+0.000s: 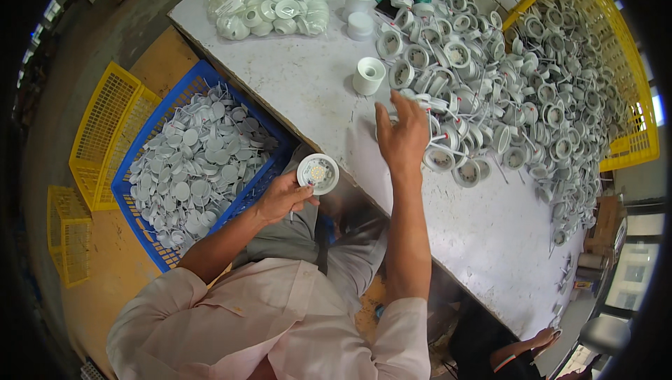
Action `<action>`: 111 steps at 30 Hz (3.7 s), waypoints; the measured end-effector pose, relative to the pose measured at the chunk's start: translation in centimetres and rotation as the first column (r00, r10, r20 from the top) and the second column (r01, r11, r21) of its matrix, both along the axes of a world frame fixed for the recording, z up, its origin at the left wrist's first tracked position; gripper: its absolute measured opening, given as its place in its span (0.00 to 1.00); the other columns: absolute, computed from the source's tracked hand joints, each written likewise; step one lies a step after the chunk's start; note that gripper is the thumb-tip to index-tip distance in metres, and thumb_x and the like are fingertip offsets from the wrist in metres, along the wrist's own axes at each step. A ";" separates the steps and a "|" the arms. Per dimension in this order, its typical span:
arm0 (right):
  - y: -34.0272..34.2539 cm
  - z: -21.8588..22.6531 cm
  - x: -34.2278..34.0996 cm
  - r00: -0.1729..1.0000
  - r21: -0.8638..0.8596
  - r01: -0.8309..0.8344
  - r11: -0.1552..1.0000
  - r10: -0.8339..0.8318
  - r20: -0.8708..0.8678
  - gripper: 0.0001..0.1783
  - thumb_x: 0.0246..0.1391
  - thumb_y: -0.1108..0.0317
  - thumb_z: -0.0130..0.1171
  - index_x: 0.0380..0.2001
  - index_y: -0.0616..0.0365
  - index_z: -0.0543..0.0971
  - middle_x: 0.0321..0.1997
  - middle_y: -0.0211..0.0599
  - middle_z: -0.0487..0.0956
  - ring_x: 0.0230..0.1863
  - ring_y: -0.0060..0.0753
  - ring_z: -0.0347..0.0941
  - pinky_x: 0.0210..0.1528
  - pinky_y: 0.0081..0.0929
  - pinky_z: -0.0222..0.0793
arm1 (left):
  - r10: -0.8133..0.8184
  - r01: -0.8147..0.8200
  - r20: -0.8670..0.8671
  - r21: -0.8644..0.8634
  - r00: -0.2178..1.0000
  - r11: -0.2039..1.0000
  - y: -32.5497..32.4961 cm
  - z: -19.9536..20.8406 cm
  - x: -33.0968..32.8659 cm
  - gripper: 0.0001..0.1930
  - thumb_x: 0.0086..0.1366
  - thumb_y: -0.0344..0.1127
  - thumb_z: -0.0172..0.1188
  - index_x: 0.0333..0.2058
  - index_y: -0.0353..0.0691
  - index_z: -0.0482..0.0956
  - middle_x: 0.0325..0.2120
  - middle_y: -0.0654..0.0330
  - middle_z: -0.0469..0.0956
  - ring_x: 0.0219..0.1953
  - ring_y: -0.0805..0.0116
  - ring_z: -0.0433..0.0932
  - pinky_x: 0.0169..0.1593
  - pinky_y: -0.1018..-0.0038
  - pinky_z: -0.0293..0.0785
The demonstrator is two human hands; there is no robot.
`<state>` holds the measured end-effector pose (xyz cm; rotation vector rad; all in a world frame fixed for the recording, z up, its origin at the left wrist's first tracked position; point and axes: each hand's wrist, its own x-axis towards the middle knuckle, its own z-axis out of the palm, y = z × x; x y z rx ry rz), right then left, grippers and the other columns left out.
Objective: The person gathers LED light modules on the table, then repeatedly picks up an LED light unit and a plastic ring cover, presses the cover onto the light unit by hand, and arranges the assembled lights in rows on the table.
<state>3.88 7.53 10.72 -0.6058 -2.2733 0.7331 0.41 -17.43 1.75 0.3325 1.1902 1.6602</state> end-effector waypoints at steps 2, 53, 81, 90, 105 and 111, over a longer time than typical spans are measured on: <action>2.2 -0.5 -2.9 0.998 0.351 -0.053 0.935 0.034 0.059 0.24 0.45 0.60 0.65 0.44 0.63 0.77 0.43 0.48 0.76 0.48 0.50 0.69 0.53 0.41 0.64 | -0.025 0.025 -0.003 0.009 1.000 1.000 -0.2 -0.1 -0.2 0.15 0.67 0.34 0.54 0.48 0.32 0.68 0.38 0.59 0.74 0.34 0.75 0.77 0.22 0.85 0.61; -8.1 -2.1 10.5 0.915 -0.193 -0.371 0.908 0.393 0.091 0.37 0.34 0.67 0.73 0.52 0.60 0.73 0.54 0.45 0.71 0.50 0.45 0.72 0.50 0.34 0.70 | -0.041 0.051 -0.160 0.059 0.986 0.997 1.9 1.3 2.7 0.18 0.61 0.37 0.61 0.45 0.30 0.73 0.36 0.57 0.77 0.36 0.73 0.77 0.39 0.78 0.76; -10.6 -6.5 10.8 0.998 -0.601 0.066 0.797 -0.059 0.031 0.11 0.48 0.72 0.62 0.35 0.66 0.79 0.23 0.28 0.76 0.21 0.12 0.62 0.24 0.15 0.62 | -0.013 -0.114 -0.498 -0.224 0.867 0.968 3.1 1.3 3.8 0.16 0.55 0.32 0.52 0.40 0.29 0.77 0.26 0.58 0.78 0.27 0.76 0.74 0.31 0.78 0.71; -10.2 -7.0 11.3 0.995 -0.572 0.098 0.815 -0.061 0.083 0.11 0.49 0.72 0.62 0.37 0.65 0.79 0.23 0.29 0.77 0.22 0.14 0.65 0.25 0.16 0.64 | -0.136 0.088 -0.228 -0.207 0.964 0.974 2.8 -0.3 2.9 0.15 0.59 0.35 0.57 0.41 0.32 0.75 0.24 0.63 0.76 0.22 0.81 0.69 0.23 0.83 0.65; -7.7 -5.6 15.1 0.991 -0.147 -0.130 0.981 0.131 -0.003 0.41 0.31 0.68 0.74 0.52 0.68 0.69 0.49 0.54 0.72 0.50 0.52 0.70 0.53 0.37 0.67 | -0.369 0.347 -0.142 -0.156 0.919 0.925 6.0 0.9 4.4 0.18 0.63 0.35 0.58 0.49 0.32 0.71 0.36 0.60 0.78 0.35 0.76 0.76 0.39 0.80 0.74; 0.8 -6.2 22.4 0.953 -0.309 0.300 0.902 -0.298 0.056 0.40 0.38 0.68 0.70 0.57 0.63 0.67 0.54 0.47 0.71 0.55 0.39 0.68 0.55 0.32 0.65 | -0.198 0.184 -0.355 -0.075 0.913 0.980 7.3 2.5 1.6 0.21 0.59 0.30 0.62 0.50 0.32 0.70 0.45 0.56 0.77 0.45 0.73 0.75 0.48 0.78 0.72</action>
